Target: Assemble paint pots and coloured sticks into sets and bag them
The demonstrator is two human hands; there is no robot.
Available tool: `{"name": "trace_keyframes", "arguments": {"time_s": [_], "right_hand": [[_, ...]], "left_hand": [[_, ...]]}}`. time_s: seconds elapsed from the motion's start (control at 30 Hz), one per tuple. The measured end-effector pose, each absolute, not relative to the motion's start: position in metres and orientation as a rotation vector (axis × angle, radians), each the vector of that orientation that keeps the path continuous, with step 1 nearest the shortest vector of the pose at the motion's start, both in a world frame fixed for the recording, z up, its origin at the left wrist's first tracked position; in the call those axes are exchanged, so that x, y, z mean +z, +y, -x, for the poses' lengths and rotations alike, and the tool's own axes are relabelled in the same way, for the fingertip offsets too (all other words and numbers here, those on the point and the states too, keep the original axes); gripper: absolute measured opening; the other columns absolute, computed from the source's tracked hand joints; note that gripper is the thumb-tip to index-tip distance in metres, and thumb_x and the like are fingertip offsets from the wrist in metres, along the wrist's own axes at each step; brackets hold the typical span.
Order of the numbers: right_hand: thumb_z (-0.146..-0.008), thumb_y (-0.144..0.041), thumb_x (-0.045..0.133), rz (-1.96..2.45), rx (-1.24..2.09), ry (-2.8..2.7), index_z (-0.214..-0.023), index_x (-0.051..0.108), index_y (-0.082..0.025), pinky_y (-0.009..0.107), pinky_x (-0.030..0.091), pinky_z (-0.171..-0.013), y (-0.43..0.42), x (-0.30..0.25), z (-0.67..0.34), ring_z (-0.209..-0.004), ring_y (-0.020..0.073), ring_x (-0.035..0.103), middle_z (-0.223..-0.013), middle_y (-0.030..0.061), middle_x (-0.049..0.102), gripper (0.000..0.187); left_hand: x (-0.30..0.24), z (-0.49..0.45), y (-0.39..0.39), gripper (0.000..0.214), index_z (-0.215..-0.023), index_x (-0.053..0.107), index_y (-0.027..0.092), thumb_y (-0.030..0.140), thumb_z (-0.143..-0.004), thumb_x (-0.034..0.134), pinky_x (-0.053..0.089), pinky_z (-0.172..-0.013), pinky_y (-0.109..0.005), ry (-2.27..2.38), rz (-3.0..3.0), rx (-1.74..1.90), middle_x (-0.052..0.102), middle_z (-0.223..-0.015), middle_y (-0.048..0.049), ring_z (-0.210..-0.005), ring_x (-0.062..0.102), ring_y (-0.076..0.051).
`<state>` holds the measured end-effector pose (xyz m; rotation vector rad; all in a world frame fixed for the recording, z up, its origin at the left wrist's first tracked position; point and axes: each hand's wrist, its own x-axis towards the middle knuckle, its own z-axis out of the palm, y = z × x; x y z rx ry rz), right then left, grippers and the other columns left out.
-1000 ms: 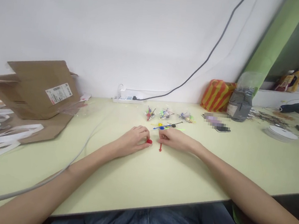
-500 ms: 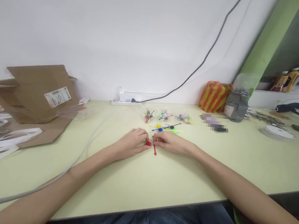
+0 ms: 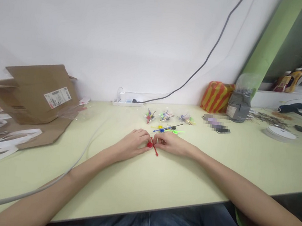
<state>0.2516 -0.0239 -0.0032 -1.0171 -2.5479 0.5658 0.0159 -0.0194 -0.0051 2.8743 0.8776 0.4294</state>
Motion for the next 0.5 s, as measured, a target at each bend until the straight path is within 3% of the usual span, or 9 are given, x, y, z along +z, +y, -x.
{"name": "trace_keyframes", "arguments": {"time_s": [0.5], "right_hand": [[-0.092,-0.024,0.061,0.962,0.653,-2.547,-0.090,0.065,-0.017,0.023,0.032,-0.061,-0.0238,-0.0016,-0.2529,-0.064,0.0114,0.048,-0.071,-0.0026,0.057,0.008]], "left_hand": [[-0.0054,-0.0150,-0.0196,0.016,-0.103,0.065,0.025,0.037,-0.095,0.059,0.043,-0.097,-0.040,0.879,-2.872,0.478,0.064,-0.109,-0.0060,-0.108,0.058,-0.024]]}}
